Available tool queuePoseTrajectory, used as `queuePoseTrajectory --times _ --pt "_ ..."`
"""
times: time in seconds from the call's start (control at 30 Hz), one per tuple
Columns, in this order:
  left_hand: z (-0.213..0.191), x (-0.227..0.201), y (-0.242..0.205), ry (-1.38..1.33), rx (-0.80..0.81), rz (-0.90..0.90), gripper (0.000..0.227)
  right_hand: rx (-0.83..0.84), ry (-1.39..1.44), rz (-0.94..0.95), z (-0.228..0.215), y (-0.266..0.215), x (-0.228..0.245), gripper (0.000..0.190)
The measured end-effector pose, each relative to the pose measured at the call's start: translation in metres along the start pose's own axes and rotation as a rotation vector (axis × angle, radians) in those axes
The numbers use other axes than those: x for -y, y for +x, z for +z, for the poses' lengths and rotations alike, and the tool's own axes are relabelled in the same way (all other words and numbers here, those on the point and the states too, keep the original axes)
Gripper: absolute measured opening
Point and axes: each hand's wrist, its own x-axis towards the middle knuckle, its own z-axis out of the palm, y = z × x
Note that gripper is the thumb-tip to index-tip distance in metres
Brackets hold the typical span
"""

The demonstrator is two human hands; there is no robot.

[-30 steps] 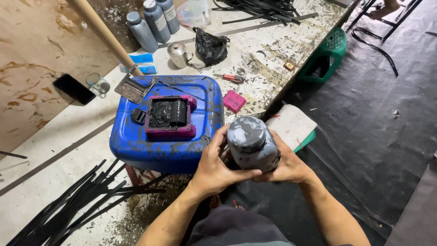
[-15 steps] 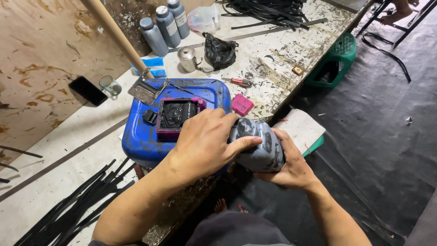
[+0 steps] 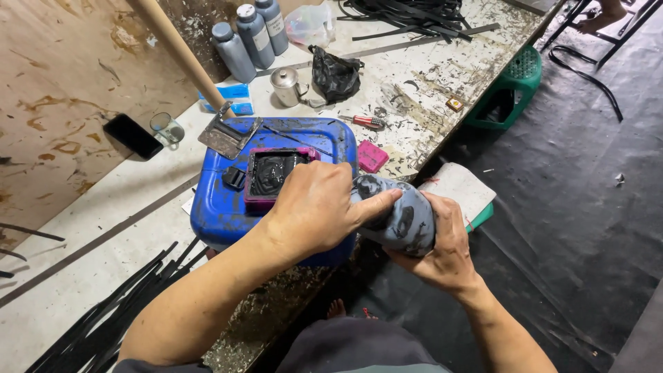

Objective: The person pours black ink from a gray bottle into a small purple ink pad, then uses a roller to spread the ink evenly. They pick up a black strip and press it onto the inked roller to coat it with ink.

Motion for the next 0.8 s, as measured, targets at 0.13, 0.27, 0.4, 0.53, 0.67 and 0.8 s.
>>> queuePoseTrajectory --times 0.13,0.27,0.4,0.53,0.67,0.8 --pt "-0.012 0.006 -0.003 -0.094 0.004 0.063 0.076 -0.066 -0.064 -0.018 0.001 0.008 0.009 0.101" --pt "-0.018 0.012 -0.003 -0.21 -0.018 0.155 0.065 -0.052 -0.069 0.011 -0.003 0.012 0.013 0.1" --pt "-0.02 0.018 0.0 -0.274 -0.012 0.214 0.061 -0.002 -0.051 0.045 -0.005 0.012 0.011 0.104" --pt "-0.026 0.015 0.008 -0.226 -0.022 0.199 0.059 -0.003 -0.037 0.054 -0.002 0.016 0.02 0.105" --pt "-0.037 0.011 0.015 -0.137 0.038 0.128 0.066 -0.045 -0.06 0.061 0.005 0.012 0.021 0.103" --pt "-0.038 0.01 0.025 -0.073 0.106 0.072 0.07 -0.027 -0.034 0.134 0.007 0.012 0.02 0.105"
